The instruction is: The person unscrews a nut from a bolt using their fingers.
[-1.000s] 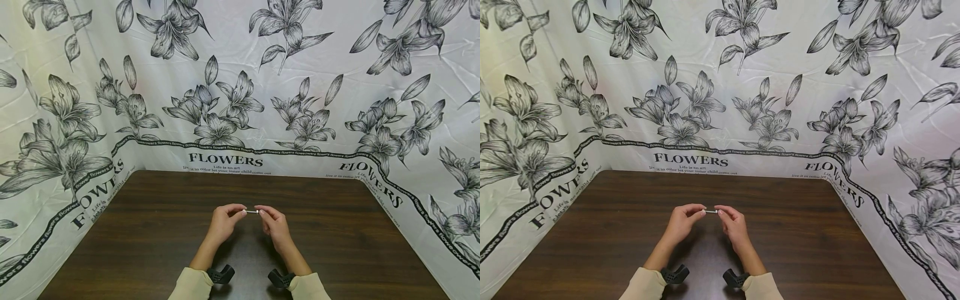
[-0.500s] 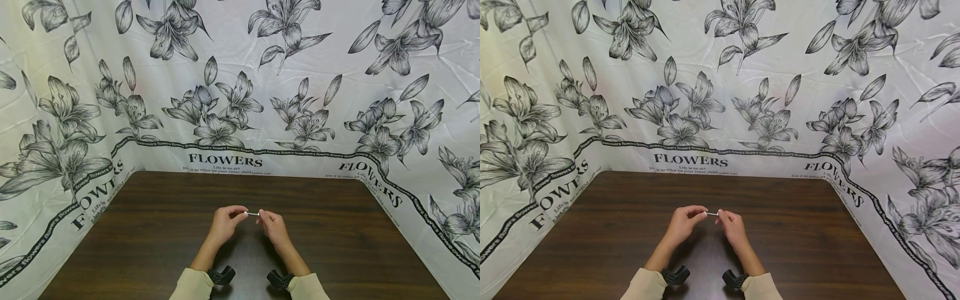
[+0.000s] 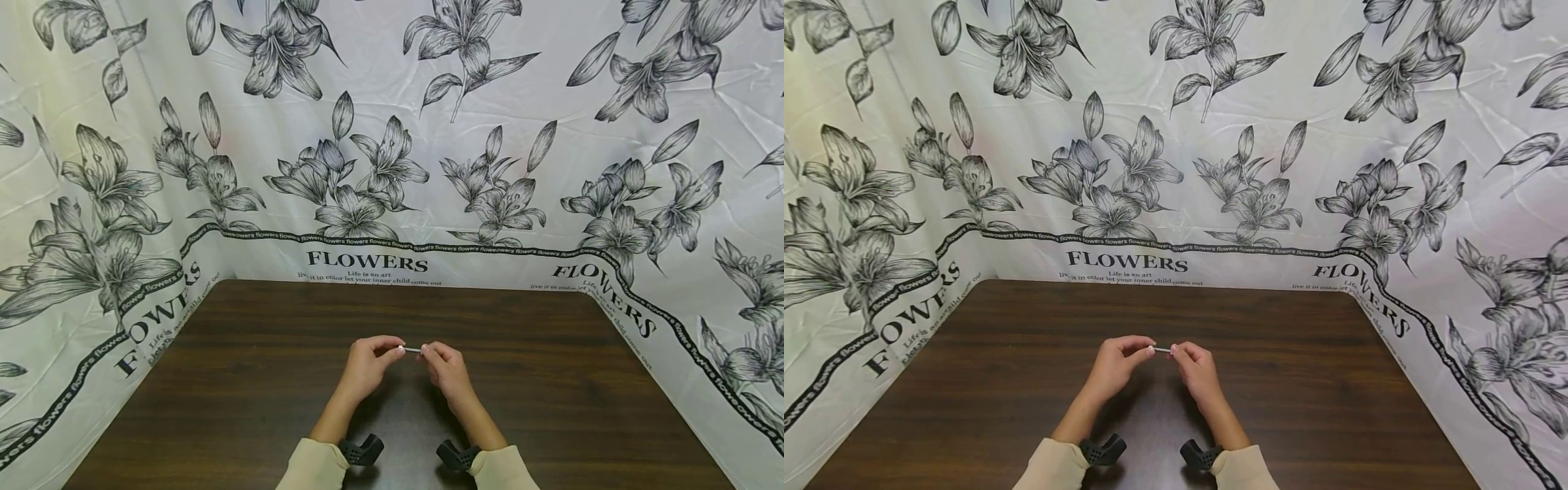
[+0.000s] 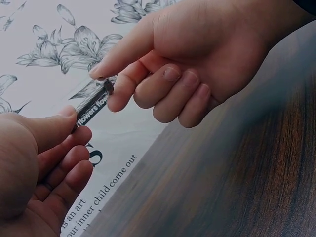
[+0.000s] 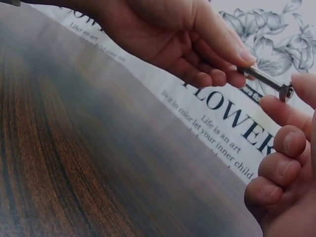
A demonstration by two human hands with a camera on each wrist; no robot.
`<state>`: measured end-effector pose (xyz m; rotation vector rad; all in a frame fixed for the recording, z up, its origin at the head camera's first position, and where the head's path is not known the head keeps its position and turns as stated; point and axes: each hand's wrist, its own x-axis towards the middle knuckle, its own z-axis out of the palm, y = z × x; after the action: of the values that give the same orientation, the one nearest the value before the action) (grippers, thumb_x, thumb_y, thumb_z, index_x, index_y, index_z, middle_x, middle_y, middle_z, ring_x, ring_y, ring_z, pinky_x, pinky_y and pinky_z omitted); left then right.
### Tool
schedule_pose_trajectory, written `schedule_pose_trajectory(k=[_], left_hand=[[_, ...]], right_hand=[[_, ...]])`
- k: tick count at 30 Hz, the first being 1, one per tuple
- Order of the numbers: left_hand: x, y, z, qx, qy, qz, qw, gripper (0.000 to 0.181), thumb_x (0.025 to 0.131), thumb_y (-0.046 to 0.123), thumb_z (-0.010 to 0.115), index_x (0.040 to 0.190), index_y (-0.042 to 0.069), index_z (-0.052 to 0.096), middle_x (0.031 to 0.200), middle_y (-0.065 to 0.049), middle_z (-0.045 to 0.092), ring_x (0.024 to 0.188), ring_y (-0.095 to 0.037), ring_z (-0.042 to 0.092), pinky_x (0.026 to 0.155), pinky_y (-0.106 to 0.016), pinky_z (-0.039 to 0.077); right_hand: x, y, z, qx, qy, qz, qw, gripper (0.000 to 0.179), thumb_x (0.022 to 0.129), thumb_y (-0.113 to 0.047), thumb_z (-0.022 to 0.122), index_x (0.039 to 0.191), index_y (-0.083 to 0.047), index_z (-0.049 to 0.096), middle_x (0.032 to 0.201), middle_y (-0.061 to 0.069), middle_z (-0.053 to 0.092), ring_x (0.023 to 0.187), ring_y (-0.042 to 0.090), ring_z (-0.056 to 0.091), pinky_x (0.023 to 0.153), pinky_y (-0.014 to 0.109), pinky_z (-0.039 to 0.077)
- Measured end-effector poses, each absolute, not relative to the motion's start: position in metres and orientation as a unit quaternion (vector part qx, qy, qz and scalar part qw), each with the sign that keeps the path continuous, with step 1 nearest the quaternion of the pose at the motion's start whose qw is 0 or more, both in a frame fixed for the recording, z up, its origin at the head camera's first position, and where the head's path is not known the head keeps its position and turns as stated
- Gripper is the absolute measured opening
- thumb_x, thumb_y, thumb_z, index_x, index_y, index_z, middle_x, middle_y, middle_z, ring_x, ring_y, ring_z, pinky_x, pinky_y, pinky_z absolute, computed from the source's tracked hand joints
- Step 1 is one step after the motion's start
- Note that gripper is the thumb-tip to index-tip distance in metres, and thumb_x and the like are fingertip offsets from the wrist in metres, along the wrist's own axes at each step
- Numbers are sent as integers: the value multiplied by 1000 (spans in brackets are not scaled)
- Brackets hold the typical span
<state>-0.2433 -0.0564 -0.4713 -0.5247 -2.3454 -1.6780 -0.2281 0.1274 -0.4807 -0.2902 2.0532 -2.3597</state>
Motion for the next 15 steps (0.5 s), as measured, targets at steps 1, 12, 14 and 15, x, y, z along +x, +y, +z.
schedule_pose_trajectory(k=[1, 12, 14, 15], left_hand=[[-243, -56, -471, -177, -796, -569, 105, 11, 85, 11, 75, 94, 4, 75, 83, 1, 70, 73, -11, 62, 65, -27, 50], [-244, -58, -471, -167, -799, -569, 100, 11, 84, 11, 76, 94, 7, 76, 81, 4, 70, 70, -10, 61, 62, -26, 49], [-244, -58, -471, -171, -797, -571, 103, 10, 84, 11, 76, 94, 7, 75, 81, 3, 70, 70, -11, 60, 62, -26, 49], [-244, -58, -471, -172, -795, -573, 103, 10, 84, 11, 76, 93, 6, 75, 81, 3, 70, 70, -11, 60, 62, -26, 48]], right_hand=[[-230, 128, -484, -95, 648, -756, -2, 22, 99, -4, 54, 86, 13, 59, 52, -3, 36, 41, 5, 29, 40, 20, 24], [-233, 129, -496, -161, 627, -761, -51, 21, 95, -1, 58, 104, 18, 57, 56, 0, 38, 45, 12, 29, 43, 23, 25], [-233, 130, -497, -168, 624, -761, -55, 19, 94, 1, 58, 105, 17, 58, 56, 1, 37, 44, 14, 28, 42, 24, 25], [-233, 130, -497, -171, 623, -761, -57, 19, 93, 2, 58, 106, 16, 58, 56, 0, 37, 44, 14, 28, 42, 24, 26]])
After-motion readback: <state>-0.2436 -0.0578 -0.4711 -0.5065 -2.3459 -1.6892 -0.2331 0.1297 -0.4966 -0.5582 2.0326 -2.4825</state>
